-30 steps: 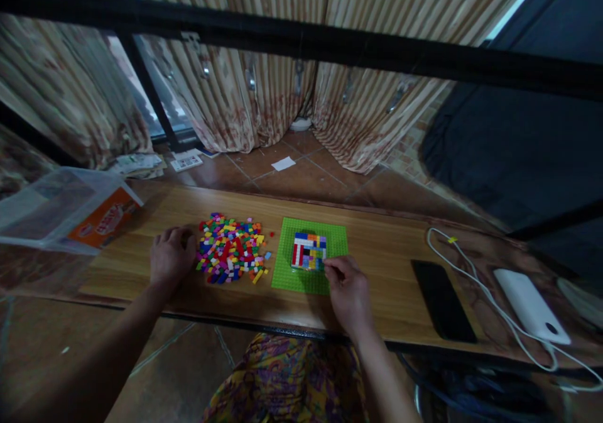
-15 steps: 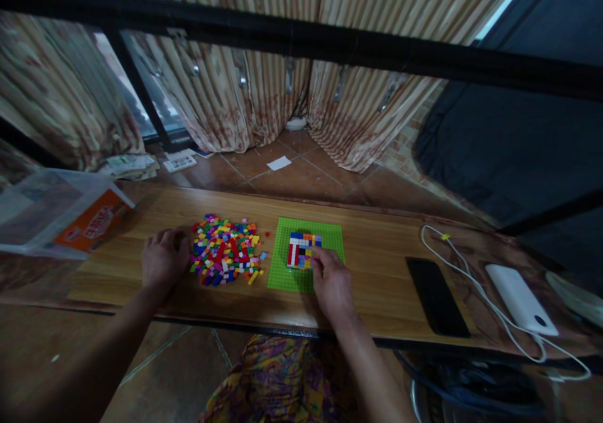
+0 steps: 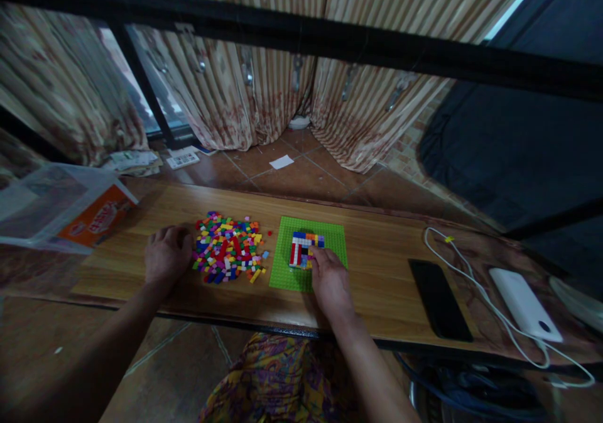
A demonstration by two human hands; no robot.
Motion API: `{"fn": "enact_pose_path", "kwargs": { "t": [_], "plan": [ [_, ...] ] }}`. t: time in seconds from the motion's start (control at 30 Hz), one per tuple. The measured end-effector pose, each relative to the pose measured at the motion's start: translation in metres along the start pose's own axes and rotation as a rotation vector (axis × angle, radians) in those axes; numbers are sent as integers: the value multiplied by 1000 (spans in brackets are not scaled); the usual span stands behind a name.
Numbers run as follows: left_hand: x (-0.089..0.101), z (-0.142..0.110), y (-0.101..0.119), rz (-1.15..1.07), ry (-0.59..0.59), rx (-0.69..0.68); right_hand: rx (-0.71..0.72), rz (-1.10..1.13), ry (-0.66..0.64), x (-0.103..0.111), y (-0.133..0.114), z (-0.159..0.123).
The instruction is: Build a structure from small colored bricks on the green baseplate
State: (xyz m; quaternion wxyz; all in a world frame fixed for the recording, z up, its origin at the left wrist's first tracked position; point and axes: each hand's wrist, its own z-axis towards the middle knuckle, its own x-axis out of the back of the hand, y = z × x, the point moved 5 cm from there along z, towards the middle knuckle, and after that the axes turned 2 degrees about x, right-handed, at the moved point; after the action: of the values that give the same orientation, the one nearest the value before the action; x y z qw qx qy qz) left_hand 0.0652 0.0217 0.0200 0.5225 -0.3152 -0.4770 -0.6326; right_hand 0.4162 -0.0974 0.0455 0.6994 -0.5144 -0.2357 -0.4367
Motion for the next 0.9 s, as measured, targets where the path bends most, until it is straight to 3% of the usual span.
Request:
{"fn": "enact_pose_path", "kwargs": {
  "t": [0.43, 0.67, 0.77, 0.9],
  "plan": [
    [-3, 0, -3, 9, 8, 5, -42, 41, 41, 7, -2, -3],
    [-3, 0, -4, -4, 10, 15, -131, 72, 205, 18, 14, -10],
    [-2, 0, -3, -14, 5, 24, -254, 143, 274, 8, 31, -15],
    [-1, 0, -2, -15, -1, 31, -356, 206, 266, -12, 42, -18]
  ]
}}
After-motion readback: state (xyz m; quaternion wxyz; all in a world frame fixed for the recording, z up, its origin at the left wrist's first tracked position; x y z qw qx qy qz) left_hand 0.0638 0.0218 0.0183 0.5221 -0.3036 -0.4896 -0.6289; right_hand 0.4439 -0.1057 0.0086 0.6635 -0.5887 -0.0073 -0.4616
